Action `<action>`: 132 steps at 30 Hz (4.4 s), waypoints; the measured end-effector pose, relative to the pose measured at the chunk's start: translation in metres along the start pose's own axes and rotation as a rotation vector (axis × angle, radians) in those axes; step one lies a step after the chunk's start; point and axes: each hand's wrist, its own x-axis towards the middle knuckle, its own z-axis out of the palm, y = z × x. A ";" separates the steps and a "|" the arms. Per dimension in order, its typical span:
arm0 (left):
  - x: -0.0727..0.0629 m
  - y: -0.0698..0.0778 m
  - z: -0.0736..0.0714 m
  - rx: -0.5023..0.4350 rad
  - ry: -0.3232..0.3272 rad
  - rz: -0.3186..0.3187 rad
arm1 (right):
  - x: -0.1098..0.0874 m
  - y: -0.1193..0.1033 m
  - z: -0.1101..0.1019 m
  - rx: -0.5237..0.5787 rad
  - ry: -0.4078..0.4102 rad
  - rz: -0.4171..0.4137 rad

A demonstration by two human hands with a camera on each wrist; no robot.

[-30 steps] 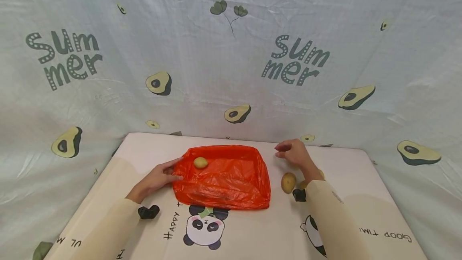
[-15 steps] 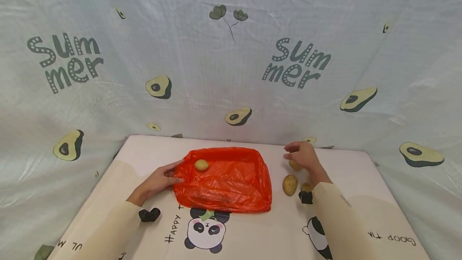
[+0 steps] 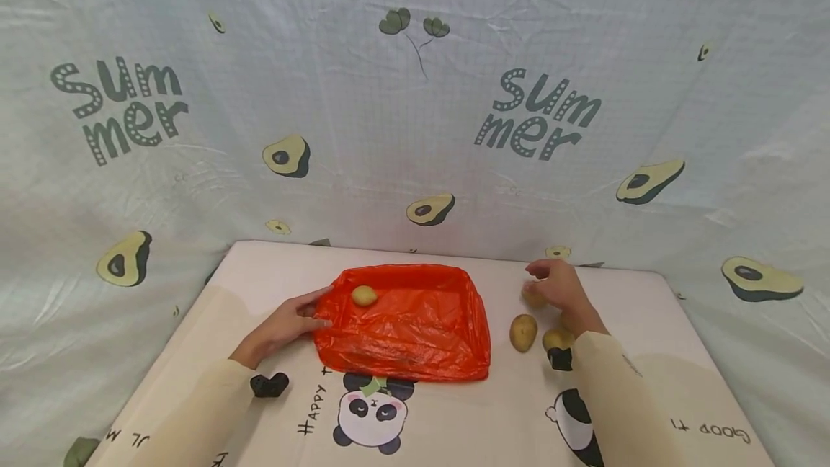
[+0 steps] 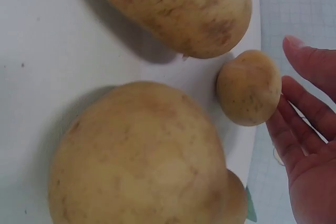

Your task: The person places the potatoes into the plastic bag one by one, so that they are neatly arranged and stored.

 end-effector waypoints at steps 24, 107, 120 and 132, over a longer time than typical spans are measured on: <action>0.001 0.000 0.001 0.009 0.005 0.005 | 0.000 0.017 0.005 -0.123 -0.117 0.005; 0.000 0.000 -0.002 0.044 0.017 0.016 | -0.006 -0.076 0.028 0.084 -0.219 -0.257; 0.000 0.000 0.000 0.033 0.015 0.002 | -0.007 -0.083 0.029 0.093 -0.229 -0.291; -0.001 0.001 0.001 0.025 0.015 -0.013 | -0.005 -0.091 0.030 0.099 -0.256 -0.292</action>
